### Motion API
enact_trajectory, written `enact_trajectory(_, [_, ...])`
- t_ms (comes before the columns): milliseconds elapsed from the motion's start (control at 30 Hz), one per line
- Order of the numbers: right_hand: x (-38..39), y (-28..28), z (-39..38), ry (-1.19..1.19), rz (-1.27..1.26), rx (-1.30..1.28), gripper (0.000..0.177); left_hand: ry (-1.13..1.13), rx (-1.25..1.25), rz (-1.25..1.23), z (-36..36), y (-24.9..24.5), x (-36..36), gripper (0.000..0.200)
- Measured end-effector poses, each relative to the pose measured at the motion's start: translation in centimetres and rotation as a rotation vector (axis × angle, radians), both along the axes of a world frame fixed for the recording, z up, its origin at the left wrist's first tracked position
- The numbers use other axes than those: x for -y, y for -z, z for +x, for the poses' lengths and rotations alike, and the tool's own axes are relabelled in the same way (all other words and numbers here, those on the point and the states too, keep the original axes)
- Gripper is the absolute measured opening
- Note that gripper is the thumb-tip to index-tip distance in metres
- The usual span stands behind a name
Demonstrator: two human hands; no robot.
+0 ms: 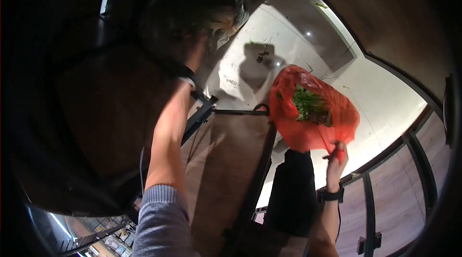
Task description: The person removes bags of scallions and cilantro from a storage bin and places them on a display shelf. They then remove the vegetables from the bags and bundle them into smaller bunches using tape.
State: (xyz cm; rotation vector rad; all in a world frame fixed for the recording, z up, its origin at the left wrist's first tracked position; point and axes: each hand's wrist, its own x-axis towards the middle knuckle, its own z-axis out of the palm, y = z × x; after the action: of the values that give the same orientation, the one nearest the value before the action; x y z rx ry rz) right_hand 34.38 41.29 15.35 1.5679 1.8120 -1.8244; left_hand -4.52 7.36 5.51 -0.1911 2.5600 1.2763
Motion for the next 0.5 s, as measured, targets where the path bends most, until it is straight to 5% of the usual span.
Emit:
enact_trajectory(167, [-1.7, -2.0, 4.6, 0.051, 0.009, 0.073, 0.039, -0.376, 0.469, 0.036, -5.4, -2.2, -0.6, 0.079])
enact_trajectory(300, [-1.0, -2.5, 5.6, 0.104, 0.009, 0.099, 0.041, -0.442, 0.428, 0.104, -6.1, 2.3, -2.1, 0.090])
enact_trajectory(400, [-0.8, -3.1, 6.7, 0.126, -0.046, 0.163, 0.039, -0.300, 0.346, 0.317, -7.4, 7.2, -1.7, 0.088])
enact_trajectory(433, [-0.6, -3.3, 6.7, 0.153, -0.057, 0.169, 0.038, -0.418, 0.164, 0.375, -6.5, 8.6, -2.1, 0.070])
enact_trajectory(467, [-0.3, -3.4, 6.5, 0.179, -0.070, 0.168, 0.037, -0.416, 0.173, 0.372, -6.3, 8.3, -1.8, 0.070])
enact_trajectory(500, [0.1, -3.6, 5.5, 0.165, -0.030, 0.167, 0.036, -0.428, 0.460, 0.256, -6.7, 7.4, -1.2, 0.061])
